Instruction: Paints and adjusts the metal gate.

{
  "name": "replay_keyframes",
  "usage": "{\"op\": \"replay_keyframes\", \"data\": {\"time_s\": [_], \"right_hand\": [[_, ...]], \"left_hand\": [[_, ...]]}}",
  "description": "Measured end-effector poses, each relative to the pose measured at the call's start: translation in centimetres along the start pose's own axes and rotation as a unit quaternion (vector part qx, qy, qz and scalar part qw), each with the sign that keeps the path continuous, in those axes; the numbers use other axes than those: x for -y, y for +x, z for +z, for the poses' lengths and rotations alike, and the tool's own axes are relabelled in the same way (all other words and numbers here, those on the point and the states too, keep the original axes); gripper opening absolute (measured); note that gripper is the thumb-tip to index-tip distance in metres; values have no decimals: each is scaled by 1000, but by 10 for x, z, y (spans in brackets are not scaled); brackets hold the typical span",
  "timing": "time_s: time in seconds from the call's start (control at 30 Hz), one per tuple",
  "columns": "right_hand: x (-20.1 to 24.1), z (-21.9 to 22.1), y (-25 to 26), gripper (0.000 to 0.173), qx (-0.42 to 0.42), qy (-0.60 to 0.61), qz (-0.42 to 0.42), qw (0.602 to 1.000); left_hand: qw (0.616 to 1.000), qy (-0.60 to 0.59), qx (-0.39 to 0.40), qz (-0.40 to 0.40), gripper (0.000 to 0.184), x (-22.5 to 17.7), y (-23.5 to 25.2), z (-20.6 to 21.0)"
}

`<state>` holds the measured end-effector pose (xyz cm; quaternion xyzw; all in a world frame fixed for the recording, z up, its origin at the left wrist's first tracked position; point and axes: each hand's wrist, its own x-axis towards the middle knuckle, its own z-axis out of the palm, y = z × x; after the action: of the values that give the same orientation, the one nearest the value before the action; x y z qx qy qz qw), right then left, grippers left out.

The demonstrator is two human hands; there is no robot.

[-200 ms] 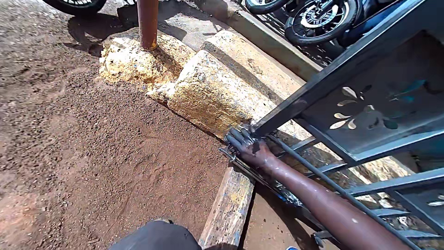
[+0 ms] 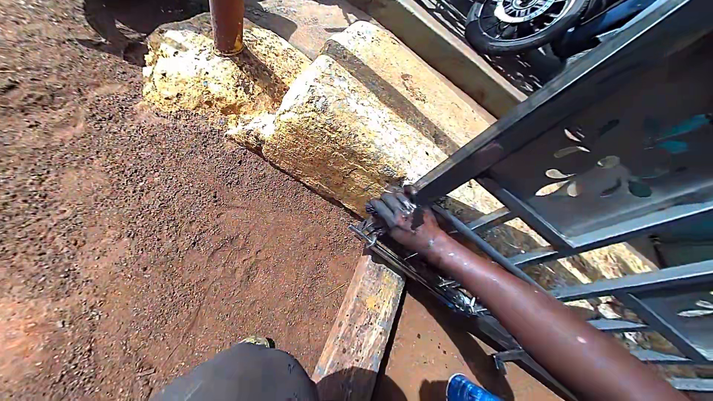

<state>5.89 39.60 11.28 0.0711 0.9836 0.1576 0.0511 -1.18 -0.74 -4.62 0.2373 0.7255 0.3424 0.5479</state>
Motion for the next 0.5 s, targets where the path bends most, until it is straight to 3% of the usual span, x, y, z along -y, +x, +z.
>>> {"op": "replay_keyframes", "data": {"time_s": [0.07, 0.13, 0.2, 0.3, 0.4, 0.5], "right_hand": [[8, 15, 12, 34, -34, -15, -10, 999], [15, 26, 17, 36, -22, -27, -18, 999], [16, 35, 9, 44, -23, -32, -29, 999], [3, 56, -25, 43, -157, -82, -49, 983], [-19, 52, -58, 35, -237, 2, -53, 970], [-22, 28, -63, 29, -262, 126, -43, 956]], "left_hand": [[993, 67, 76, -57, 42, 1, 12, -10], [989, 73, 111, -64, 42, -17, 11, -20], [996, 17, 73, -40, 38, -27, -2, -18], [994, -12, -69, 81, 31, -9, -7, 7], [990, -19, -32, 134, 34, -3, -2, 1], [995, -71, -8, 62, 32, -27, -9, -5]]}}
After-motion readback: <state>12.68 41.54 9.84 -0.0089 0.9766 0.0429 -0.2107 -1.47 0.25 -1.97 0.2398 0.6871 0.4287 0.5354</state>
